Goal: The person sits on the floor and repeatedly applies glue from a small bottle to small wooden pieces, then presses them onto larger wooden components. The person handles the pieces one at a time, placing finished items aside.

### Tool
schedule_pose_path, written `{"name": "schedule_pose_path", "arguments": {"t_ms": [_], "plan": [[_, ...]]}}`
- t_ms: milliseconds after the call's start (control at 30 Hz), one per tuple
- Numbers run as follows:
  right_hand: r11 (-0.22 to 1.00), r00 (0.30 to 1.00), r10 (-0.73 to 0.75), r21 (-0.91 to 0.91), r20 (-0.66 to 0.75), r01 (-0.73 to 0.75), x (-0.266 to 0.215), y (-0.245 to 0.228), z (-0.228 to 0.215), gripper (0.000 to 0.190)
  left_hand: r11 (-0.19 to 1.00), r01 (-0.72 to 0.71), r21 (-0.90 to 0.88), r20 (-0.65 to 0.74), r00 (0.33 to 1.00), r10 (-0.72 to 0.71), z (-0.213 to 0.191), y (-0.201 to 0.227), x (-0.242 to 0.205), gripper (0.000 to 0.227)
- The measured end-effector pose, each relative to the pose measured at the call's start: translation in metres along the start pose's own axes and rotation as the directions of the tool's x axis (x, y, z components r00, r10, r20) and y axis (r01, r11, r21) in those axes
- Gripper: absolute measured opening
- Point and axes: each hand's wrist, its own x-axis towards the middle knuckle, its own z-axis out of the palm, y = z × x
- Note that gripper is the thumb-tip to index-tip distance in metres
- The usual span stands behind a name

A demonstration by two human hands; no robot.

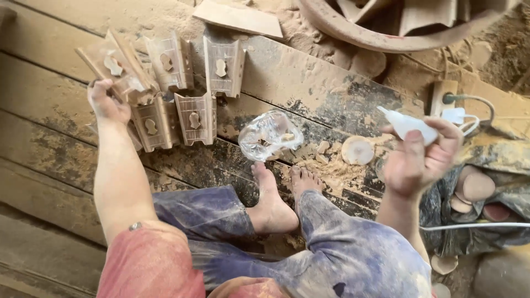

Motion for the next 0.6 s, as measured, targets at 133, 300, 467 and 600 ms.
{"name": "schedule_pose_path", "arguments": {"t_ms": [133,300,467,600], "plan": [[0.998,0.998,0.03,-0.047,-0.047,-0.032,0.011,0.022,0.005,0.02,0.999,0.047,0.015,0.037,0.998,-0.047,-0.001,0.001,0.044,0.062],[0.996,1.0,-0.008,-0.094,-0.004,0.008,0.028,0.037,0.016,0.022,0.994,-0.027,-0.107,-0.105,0.994,0.015,-0.029,-0.038,0.116,0.028],[0.998,0.997,0.062,0.009,-0.045,-0.062,0.037,0.046,0.01,0.025,0.999,0.052,-0.015,-0.141,0.989,-0.053,-0.037,-0.063,0.136,0.053],[0.991,0.988,0.131,0.039,-0.086,-0.128,0.035,0.049,-0.001,0.028,0.993,0.109,0.036,-0.118,0.987,-0.104,-0.056,-0.079,0.154,0.045]]}}
